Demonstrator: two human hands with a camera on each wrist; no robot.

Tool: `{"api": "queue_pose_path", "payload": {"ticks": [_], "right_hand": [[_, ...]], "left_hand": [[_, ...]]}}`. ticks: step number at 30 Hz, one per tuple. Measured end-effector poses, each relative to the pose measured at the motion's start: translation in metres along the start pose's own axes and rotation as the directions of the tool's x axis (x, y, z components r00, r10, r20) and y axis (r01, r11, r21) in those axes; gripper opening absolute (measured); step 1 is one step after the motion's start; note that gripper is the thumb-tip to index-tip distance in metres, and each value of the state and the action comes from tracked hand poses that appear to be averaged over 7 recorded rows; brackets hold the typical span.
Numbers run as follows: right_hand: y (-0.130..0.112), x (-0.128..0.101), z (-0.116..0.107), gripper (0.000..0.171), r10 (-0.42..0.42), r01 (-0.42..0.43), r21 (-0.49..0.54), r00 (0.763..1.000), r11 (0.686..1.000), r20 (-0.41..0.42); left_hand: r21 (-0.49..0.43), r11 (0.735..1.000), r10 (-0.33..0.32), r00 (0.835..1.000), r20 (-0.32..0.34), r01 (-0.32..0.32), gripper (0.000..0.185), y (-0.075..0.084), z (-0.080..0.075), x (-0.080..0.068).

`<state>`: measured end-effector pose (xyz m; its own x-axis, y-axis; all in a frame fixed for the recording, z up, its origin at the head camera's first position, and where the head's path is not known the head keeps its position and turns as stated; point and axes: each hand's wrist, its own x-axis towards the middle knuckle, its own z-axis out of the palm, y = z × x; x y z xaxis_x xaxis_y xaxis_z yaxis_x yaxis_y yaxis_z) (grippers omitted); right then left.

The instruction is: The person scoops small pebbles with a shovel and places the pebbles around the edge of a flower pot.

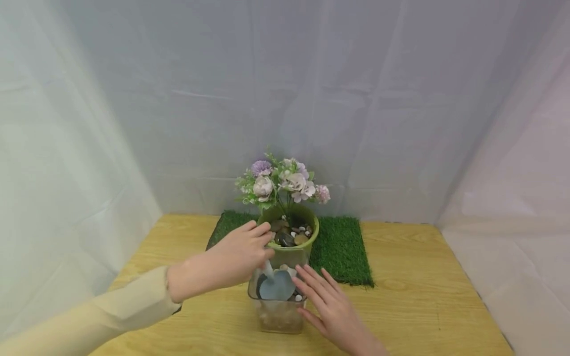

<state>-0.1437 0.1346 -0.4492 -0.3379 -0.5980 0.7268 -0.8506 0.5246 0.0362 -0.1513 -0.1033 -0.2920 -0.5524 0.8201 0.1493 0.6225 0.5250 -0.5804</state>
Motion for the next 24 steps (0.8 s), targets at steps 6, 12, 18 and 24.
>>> {"api": "queue_pose_path", "payload": {"ticks": [6, 12, 18, 24], "right_hand": [[0.0, 0.001, -0.001, 0.068, 0.002, -0.002, -0.009, 1.0, 1.0, 0.026], [0.0, -0.001, 0.0, 0.066, 0.018, -0.019, 0.02, 0.999, 1.0, 0.027], [-0.002, -0.002, 0.003, 0.067, 0.027, -0.028, 0.05, 1.0, 0.998, 0.014], [-0.002, -0.002, 0.003, 0.067, 0.04, -0.039, 0.07, 0.999, 0.997, -0.004]], "left_hand": [[0.005, 1.0, 0.003, 0.996, 0.086, -0.004, 0.019, 0.005, 0.001, 0.012], [-0.051, 0.998, 0.032, 0.992, 0.118, -0.026, 0.021, 0.007, 0.01, 0.023], [-0.168, 0.985, -0.002, 0.99, 0.138, 0.026, 0.023, 0.0, 0.029, 0.023], [-0.287, 0.954, -0.053, 0.991, 0.127, 0.087, 0.015, -0.009, 0.041, 0.015]]}}
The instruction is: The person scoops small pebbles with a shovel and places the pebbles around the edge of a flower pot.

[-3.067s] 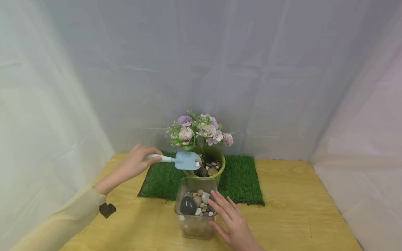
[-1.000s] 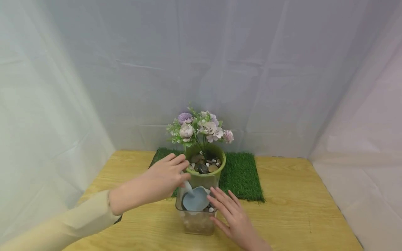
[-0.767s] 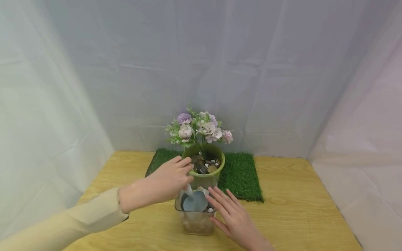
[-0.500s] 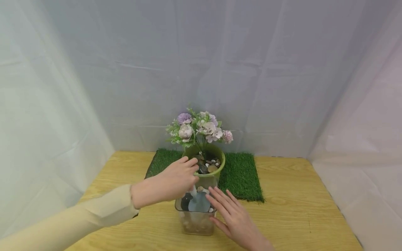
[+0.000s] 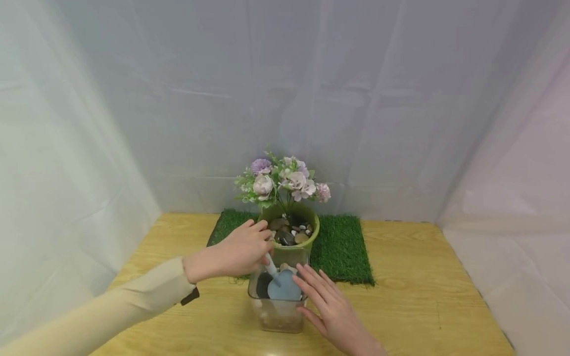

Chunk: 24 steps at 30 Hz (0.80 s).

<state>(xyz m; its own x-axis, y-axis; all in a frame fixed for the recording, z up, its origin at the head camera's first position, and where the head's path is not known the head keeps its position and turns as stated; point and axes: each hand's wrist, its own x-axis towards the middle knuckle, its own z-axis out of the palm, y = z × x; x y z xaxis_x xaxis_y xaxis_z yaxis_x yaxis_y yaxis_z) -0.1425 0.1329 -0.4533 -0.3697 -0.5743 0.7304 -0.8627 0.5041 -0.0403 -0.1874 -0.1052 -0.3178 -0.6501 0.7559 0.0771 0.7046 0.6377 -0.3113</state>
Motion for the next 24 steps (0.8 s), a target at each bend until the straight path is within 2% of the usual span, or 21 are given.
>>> {"api": "queue_pose_path", "payload": {"ticks": [8, 13, 16, 21, 24], "right_hand": [[0.0, -0.001, 0.0, 0.063, 0.0, 0.0, 0.012, 1.0, 1.0, -0.03], [-0.001, -0.002, 0.001, 0.063, 0.004, -0.003, 0.02, 0.999, 1.0, -0.046], [-0.002, -0.001, 0.001, 0.062, 0.003, -0.002, 0.024, 0.999, 1.0, -0.049], [-0.002, -0.001, 0.001, 0.062, 0.005, -0.004, 0.029, 0.999, 1.0, -0.045], [-0.002, -0.001, 0.001, 0.063, 0.009, -0.007, 0.033, 0.999, 0.999, -0.041]], "left_hand": [[-0.01, 1.0, -0.015, 1.0, -0.001, 0.015, 0.018, 0.0, -0.002, -0.012], [-0.114, 0.993, -0.033, 0.999, 0.019, 0.035, 0.021, 0.0, 0.001, -0.021], [-0.122, 0.991, -0.046, 0.999, 0.007, 0.047, 0.024, -0.001, 0.002, -0.026], [0.073, 0.997, -0.03, 0.993, -0.112, 0.039, 0.023, 0.003, -0.004, -0.026], [0.199, 0.98, 0.035, 0.984, -0.176, 0.0, 0.022, 0.011, -0.007, -0.022]]}}
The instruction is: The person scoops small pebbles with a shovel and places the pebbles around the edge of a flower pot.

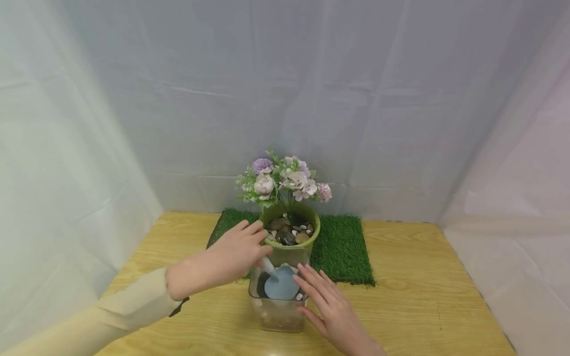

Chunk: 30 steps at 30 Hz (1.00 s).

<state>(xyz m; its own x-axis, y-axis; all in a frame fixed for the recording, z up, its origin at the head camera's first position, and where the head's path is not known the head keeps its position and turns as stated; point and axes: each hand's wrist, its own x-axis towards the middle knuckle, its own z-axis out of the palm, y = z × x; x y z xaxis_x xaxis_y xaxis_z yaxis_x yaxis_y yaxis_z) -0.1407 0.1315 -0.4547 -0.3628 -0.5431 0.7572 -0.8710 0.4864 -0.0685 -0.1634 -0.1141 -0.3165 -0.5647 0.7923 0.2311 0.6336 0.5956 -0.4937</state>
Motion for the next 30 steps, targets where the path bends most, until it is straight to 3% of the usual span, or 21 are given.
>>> {"api": "queue_pose_path", "payload": {"ticks": [5, 9, 15, 19, 23, 27, 30], "right_hand": [[-0.001, 0.0, 0.001, 0.065, 0.008, -0.008, 0.008, 1.0, 1.0, 0.001], [-0.002, 0.0, 0.001, 0.064, 0.009, -0.009, 0.021, 1.0, 1.0, -0.014], [-0.003, 0.001, 0.001, 0.063, 0.014, -0.013, 0.032, 1.0, 0.999, -0.018], [-0.003, 0.001, 0.0, 0.061, 0.01, -0.009, 0.027, 1.0, 1.0, -0.016], [-0.003, 0.001, 0.0, 0.059, 0.001, 0.0, 0.026, 1.0, 1.0, -0.025], [-0.003, 0.002, -0.001, 0.059, -0.002, 0.003, 0.035, 1.0, 0.999, -0.031], [-0.002, 0.001, -0.001, 0.061, 0.003, -0.002, 0.036, 1.0, 0.999, -0.022]], "left_hand": [[0.082, 0.993, 0.089, 0.993, -0.074, -0.083, 0.014, 0.018, 0.002, 0.003], [0.064, 0.998, 0.025, 0.999, -0.021, -0.024, 0.017, 0.022, 0.003, 0.002], [-0.068, 0.995, -0.066, 0.989, 0.13, 0.075, 0.023, 0.008, 0.003, 0.0], [-0.212, 0.97, -0.083, 0.979, 0.187, 0.122, 0.02, -0.005, 0.005, -0.004], [-0.271, 0.954, -0.091, 0.987, 0.136, 0.125, 0.02, -0.012, 0.004, -0.007], [-0.158, 0.983, -0.081, 0.995, 0.059, 0.089, 0.023, -0.011, -0.003, -0.004], [-0.067, 0.995, -0.061, 0.993, 0.103, 0.068, 0.026, -0.006, -0.01, 0.001]]}}
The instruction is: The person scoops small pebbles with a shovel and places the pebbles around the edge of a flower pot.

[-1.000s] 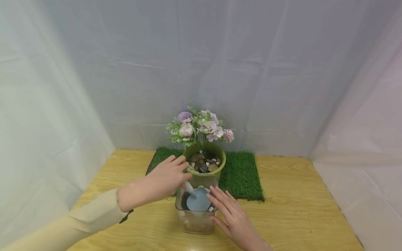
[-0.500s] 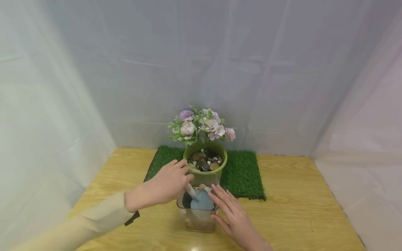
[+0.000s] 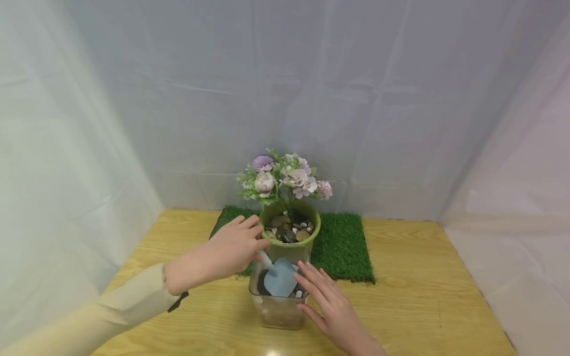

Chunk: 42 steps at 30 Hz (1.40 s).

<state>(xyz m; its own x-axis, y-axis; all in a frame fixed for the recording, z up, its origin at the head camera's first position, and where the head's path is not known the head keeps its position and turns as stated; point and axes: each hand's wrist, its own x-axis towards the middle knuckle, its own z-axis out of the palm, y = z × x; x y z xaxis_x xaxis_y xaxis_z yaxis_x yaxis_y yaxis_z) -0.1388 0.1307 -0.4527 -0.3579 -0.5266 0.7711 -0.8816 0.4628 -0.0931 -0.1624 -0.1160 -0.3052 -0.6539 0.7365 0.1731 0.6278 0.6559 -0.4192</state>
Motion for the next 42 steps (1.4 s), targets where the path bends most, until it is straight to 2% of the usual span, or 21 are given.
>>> {"api": "queue_pose_path", "payload": {"ticks": [2, 4, 11, 15, 17, 20, 23, 26, 29, 33, 37, 40, 42], "right_hand": [[0.0, 0.0, 0.0, 0.062, 0.0, 0.0, -0.001, 1.0, 1.0, 0.005], [0.001, -0.001, 0.001, 0.062, 0.003, -0.003, -0.001, 1.0, 1.0, 0.01], [0.002, -0.002, 0.002, 0.064, 0.006, -0.007, 0.005, 1.0, 1.0, 0.008], [0.001, -0.002, 0.003, 0.063, 0.008, -0.008, 0.006, 1.0, 1.0, 0.006], [0.001, -0.002, 0.003, 0.063, 0.011, -0.011, 0.011, 1.0, 1.0, 0.004], [0.0, -0.002, 0.003, 0.064, 0.012, -0.012, 0.021, 1.0, 1.0, 0.002], [0.0, -0.001, 0.003, 0.064, 0.014, -0.014, 0.028, 1.0, 1.0, 0.0], [0.0, -0.001, 0.004, 0.063, 0.016, -0.016, 0.027, 1.0, 1.0, -0.003], [0.0, -0.001, 0.004, 0.062, 0.018, -0.018, 0.026, 1.0, 1.0, 0.002], [0.0, -0.001, 0.004, 0.062, 0.025, -0.026, 0.024, 1.0, 0.999, 0.013], [0.0, -0.001, 0.004, 0.061, 0.026, -0.026, 0.021, 1.0, 0.999, 0.011], [0.0, -0.001, 0.004, 0.06, 0.016, -0.016, 0.025, 1.0, 1.0, 0.004], [0.0, -0.001, 0.004, 0.061, 0.01, -0.01, 0.029, 1.0, 1.0, -0.004]], "left_hand": [[0.04, 0.999, 0.024, 0.999, 0.035, -0.025, 0.026, 0.005, -0.001, 0.003], [0.077, 0.995, 0.054, 0.998, 0.038, -0.057, 0.026, 0.011, 0.0, 0.006], [0.258, 0.958, 0.156, 0.984, -0.09, -0.128, 0.016, 0.031, 0.0, 0.006], [0.306, 0.942, 0.177, 0.979, -0.102, -0.138, 0.013, 0.039, -0.001, 0.003], [0.295, 0.945, 0.175, 0.98, -0.095, -0.14, 0.014, 0.039, 0.001, 0.005], [0.231, 0.963, 0.155, 0.986, -0.064, -0.136, 0.02, 0.031, 0.006, 0.01], [0.127, 0.985, 0.118, 0.993, -0.019, -0.114, 0.026, 0.017, 0.014, 0.014], [0.009, 0.996, 0.084, 0.996, 0.024, -0.084, 0.028, 0.004, 0.022, 0.014], [-0.117, 0.992, 0.054, 0.997, 0.047, -0.048, 0.024, -0.005, 0.028, 0.012], [-0.221, 0.975, 0.045, 0.997, 0.057, -0.031, 0.021, -0.011, 0.034, 0.008], [-0.24, 0.971, 0.036, 0.998, 0.054, -0.022, 0.019, -0.012, 0.033, 0.006], [-0.134, 0.991, 0.021, 1.0, 0.003, -0.021, 0.022, -0.004, 0.03, 0.006], [-0.033, 0.999, 0.036, 0.998, -0.055, -0.038, 0.024, 0.006, 0.027, 0.006]]}}
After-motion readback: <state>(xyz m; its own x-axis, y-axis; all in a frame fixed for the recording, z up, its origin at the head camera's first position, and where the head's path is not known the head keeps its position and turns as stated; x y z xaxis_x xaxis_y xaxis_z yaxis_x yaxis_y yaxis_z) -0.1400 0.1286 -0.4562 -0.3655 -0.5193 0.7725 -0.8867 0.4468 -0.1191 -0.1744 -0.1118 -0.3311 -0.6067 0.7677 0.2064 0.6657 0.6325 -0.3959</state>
